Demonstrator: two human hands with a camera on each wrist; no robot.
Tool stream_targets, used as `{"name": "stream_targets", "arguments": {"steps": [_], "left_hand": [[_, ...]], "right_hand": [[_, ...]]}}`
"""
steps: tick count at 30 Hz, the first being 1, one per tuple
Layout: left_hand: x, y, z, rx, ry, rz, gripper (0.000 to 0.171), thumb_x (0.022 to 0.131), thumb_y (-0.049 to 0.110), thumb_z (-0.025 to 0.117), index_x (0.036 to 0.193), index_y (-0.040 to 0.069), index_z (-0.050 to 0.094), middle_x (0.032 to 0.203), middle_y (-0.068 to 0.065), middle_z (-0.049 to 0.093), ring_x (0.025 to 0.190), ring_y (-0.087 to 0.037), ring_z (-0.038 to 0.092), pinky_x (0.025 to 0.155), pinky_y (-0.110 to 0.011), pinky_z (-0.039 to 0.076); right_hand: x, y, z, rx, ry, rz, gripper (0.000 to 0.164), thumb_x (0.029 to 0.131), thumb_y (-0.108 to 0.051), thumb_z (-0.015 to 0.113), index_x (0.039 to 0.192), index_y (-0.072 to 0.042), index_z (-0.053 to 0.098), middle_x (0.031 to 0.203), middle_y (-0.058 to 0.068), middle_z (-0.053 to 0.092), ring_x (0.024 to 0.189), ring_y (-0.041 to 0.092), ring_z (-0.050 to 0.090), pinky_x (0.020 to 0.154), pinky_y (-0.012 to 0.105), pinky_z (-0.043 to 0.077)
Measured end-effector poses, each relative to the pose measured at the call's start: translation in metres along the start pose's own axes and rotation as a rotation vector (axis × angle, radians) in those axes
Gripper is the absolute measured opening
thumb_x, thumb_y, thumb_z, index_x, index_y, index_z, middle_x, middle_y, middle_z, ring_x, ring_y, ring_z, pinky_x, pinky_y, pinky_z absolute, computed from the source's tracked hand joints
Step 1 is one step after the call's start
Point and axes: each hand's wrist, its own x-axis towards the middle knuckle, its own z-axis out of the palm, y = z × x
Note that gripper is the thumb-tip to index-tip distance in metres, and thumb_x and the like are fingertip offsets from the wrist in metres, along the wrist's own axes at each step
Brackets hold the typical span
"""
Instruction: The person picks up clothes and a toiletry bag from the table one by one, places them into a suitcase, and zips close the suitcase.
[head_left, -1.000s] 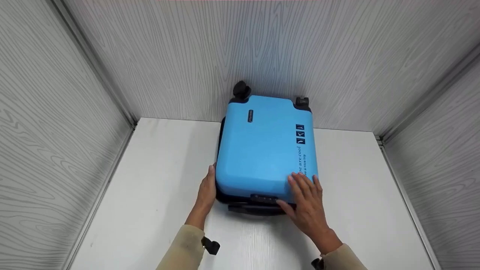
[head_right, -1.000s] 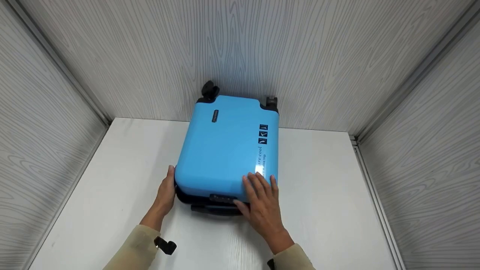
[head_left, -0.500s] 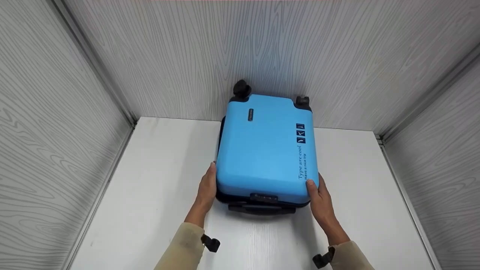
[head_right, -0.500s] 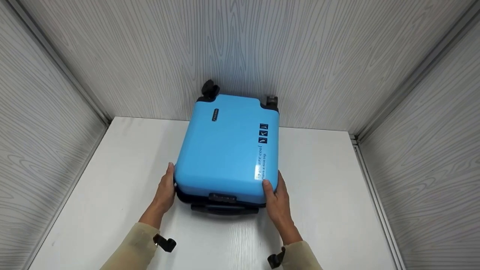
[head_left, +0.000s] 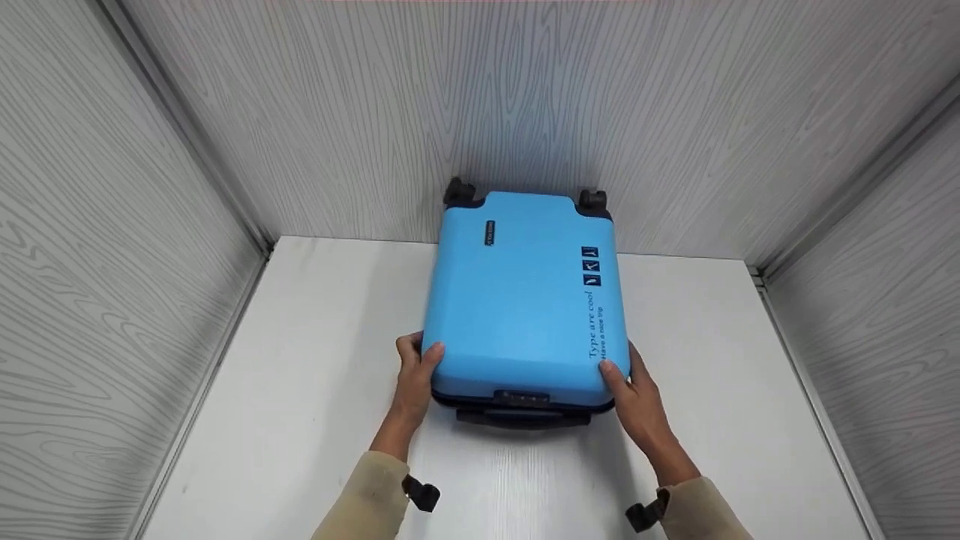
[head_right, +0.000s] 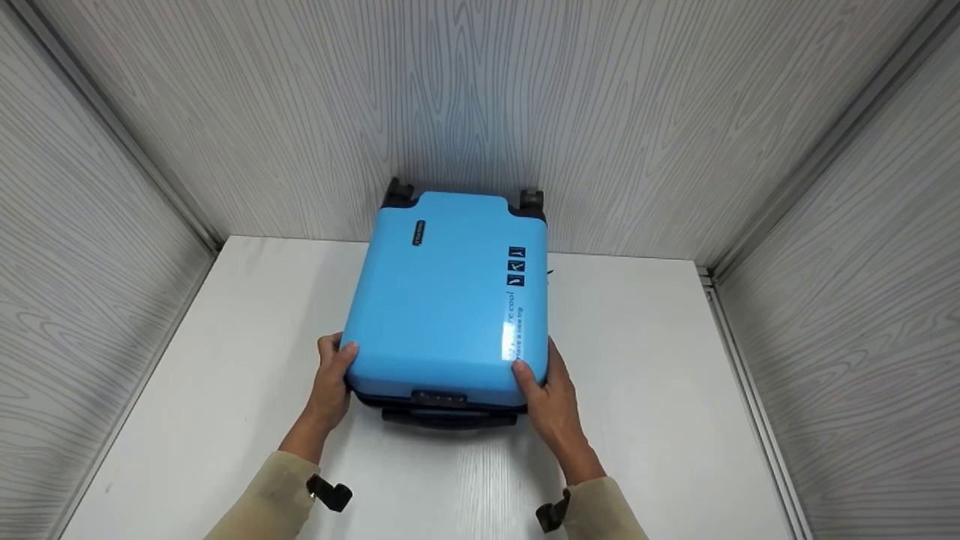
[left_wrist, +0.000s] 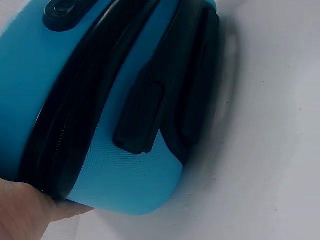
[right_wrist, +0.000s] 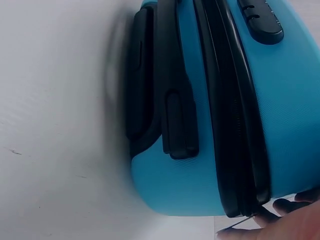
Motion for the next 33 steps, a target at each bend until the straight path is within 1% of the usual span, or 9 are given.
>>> {"name": "stream_targets", "arguments": {"steps": [3, 6, 10, 13, 19, 23, 26, 29, 33], "left_hand": [[0.000, 0.001, -0.001, 0.022, -0.019, -0.006, 0.072, 0.098, 0.043, 0.055, 0.154, 0.008, 0.024, 0.160, -0.024, 0.029, 0.148, -0.038, 0.033, 0.121, -0.055, 0.024], [-0.001, 0.000, -0.002, 0.043, -0.054, -0.021, 0.083, 0.100, 0.046, 0.052, 0.166, 0.014, 0.014, 0.172, -0.021, 0.017, 0.158, -0.039, 0.022, 0.126, -0.061, 0.019], [-0.003, 0.002, -0.002, 0.084, -0.098, -0.026, 0.087, 0.103, 0.051, 0.049, 0.172, 0.018, 0.007, 0.177, -0.015, 0.008, 0.163, -0.038, 0.010, 0.128, -0.064, 0.014], [-0.005, 0.005, -0.002, 0.099, -0.109, -0.014, 0.087, 0.103, 0.051, 0.050, 0.172, 0.016, 0.009, 0.176, -0.015, 0.010, 0.162, -0.038, 0.014, 0.127, -0.064, 0.015], [-0.005, 0.006, 0.000, 0.110, -0.078, -0.025, 0.089, 0.099, 0.050, 0.054, 0.171, 0.016, 0.013, 0.171, -0.019, 0.016, 0.153, -0.042, 0.025, 0.123, -0.068, 0.020], [-0.006, 0.004, 0.000, 0.145, -0.077, -0.037, 0.091, 0.097, 0.052, 0.053, 0.171, 0.016, 0.013, 0.169, -0.021, 0.018, 0.151, -0.043, 0.028, 0.122, -0.068, 0.022], [-0.006, 0.002, 0.001, 0.165, -0.068, -0.026, 0.091, 0.097, 0.052, 0.053, 0.171, 0.014, 0.014, 0.168, -0.022, 0.020, 0.150, -0.043, 0.031, 0.122, -0.068, 0.023], [-0.007, 0.003, 0.002, 0.167, -0.063, -0.003, 0.090, 0.099, 0.051, 0.051, 0.170, 0.011, 0.013, 0.170, -0.022, 0.021, 0.152, -0.043, 0.030, 0.122, -0.067, 0.025], [-0.009, 0.008, 0.003, 0.188, -0.049, 0.033, 0.083, 0.104, 0.047, 0.050, 0.170, 0.011, 0.015, 0.174, -0.018, 0.021, 0.157, -0.039, 0.027, 0.124, -0.063, 0.026]], "right_hand": [[0.003, -0.002, -0.002, -0.017, -0.010, 0.020, 0.080, 0.109, -0.055, 0.047, 0.172, -0.021, 0.011, 0.175, 0.016, 0.022, 0.159, 0.039, 0.028, 0.124, 0.062, 0.030], [0.004, 0.001, -0.002, -0.016, -0.020, 0.032, 0.081, 0.108, -0.056, 0.048, 0.172, -0.022, 0.012, 0.175, 0.016, 0.022, 0.159, 0.039, 0.027, 0.125, 0.062, 0.028], [0.006, 0.004, -0.003, 0.016, -0.028, 0.042, 0.081, 0.108, -0.056, 0.047, 0.172, -0.021, 0.011, 0.175, 0.015, 0.022, 0.160, 0.037, 0.026, 0.126, 0.062, 0.024], [0.007, 0.005, -0.004, 0.026, -0.033, 0.045, 0.081, 0.109, -0.056, 0.046, 0.172, -0.021, 0.010, 0.176, 0.015, 0.020, 0.160, 0.037, 0.025, 0.127, 0.062, 0.023], [0.007, 0.005, -0.006, -0.017, -0.051, 0.052, 0.084, 0.107, -0.061, 0.045, 0.172, -0.024, 0.008, 0.176, 0.015, 0.018, 0.160, 0.040, 0.024, 0.125, 0.065, 0.024], [0.007, 0.007, -0.007, 0.005, -0.052, 0.059, 0.083, 0.108, -0.060, 0.046, 0.172, -0.024, 0.008, 0.176, 0.015, 0.018, 0.160, 0.039, 0.023, 0.126, 0.064, 0.024], [0.010, 0.010, -0.008, 0.035, -0.054, 0.038, 0.082, 0.108, -0.056, 0.048, 0.172, -0.021, 0.011, 0.176, 0.015, 0.019, 0.161, 0.036, 0.021, 0.127, 0.062, 0.023], [0.014, 0.012, -0.009, 0.054, -0.056, 0.012, 0.081, 0.108, -0.053, 0.050, 0.172, -0.018, 0.014, 0.175, 0.015, 0.022, 0.162, 0.035, 0.020, 0.128, 0.060, 0.022], [0.017, 0.013, -0.010, 0.051, -0.069, 0.004, 0.081, 0.108, -0.052, 0.051, 0.171, -0.017, 0.014, 0.175, 0.016, 0.022, 0.163, 0.036, 0.018, 0.128, 0.060, 0.021]]}}
